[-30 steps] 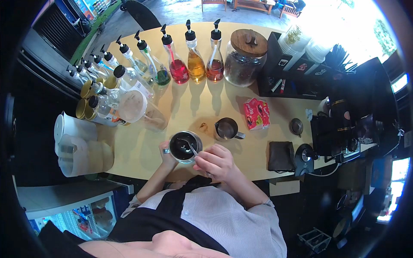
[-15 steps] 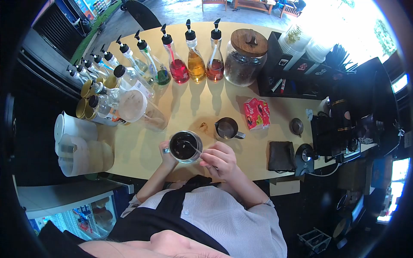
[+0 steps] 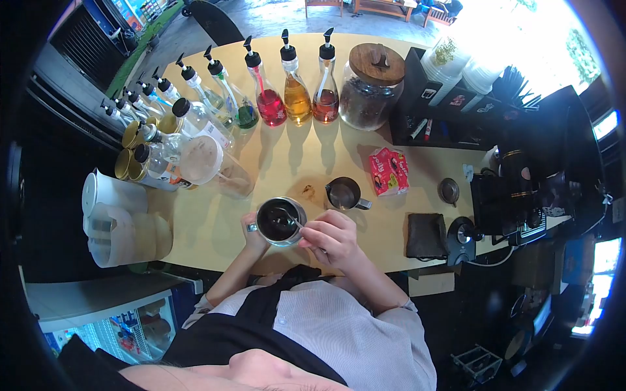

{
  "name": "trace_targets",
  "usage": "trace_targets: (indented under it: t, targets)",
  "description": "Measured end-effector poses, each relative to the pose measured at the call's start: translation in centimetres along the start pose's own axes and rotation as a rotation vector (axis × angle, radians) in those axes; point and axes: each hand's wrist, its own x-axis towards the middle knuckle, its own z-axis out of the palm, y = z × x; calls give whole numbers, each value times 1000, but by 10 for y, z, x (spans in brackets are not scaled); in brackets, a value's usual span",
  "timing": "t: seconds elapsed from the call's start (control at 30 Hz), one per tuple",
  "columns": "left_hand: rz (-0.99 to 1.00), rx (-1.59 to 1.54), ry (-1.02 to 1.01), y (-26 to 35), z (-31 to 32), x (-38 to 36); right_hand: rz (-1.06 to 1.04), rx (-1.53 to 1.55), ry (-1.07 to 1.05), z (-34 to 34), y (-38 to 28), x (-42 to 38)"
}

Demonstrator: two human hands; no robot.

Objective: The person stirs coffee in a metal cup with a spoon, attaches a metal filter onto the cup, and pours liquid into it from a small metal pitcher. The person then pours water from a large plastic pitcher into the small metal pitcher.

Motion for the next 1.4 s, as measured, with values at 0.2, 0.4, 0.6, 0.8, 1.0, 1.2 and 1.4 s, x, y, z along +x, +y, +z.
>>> trace_targets:
  t: [0.2,0.4,0.6,0.8,1.0,1.2,1.4]
  targets:
    - [-132,66,-62,-10,-6,-4,21,-9,54,-1,0,-5]
    - [-64,171,-72,-11,-7,-2,56,29,16,0,0,-3]
    - [74,134,20,-2,0,1,24,-33,7,-2,0,-2]
    - [-75,135,-52,-17,-8,-4,67,24,53,-2,-1,-7]
    - [-68,129,-46,-12,-7,-3,51,23,-30,-3,0,-2]
    - [-130,-27,-19,-14,-3,-5,73,15,39,-7,2,-4]
    - [-53,123,-55,0,-4,-1,81,59,12,-3,0,-4]
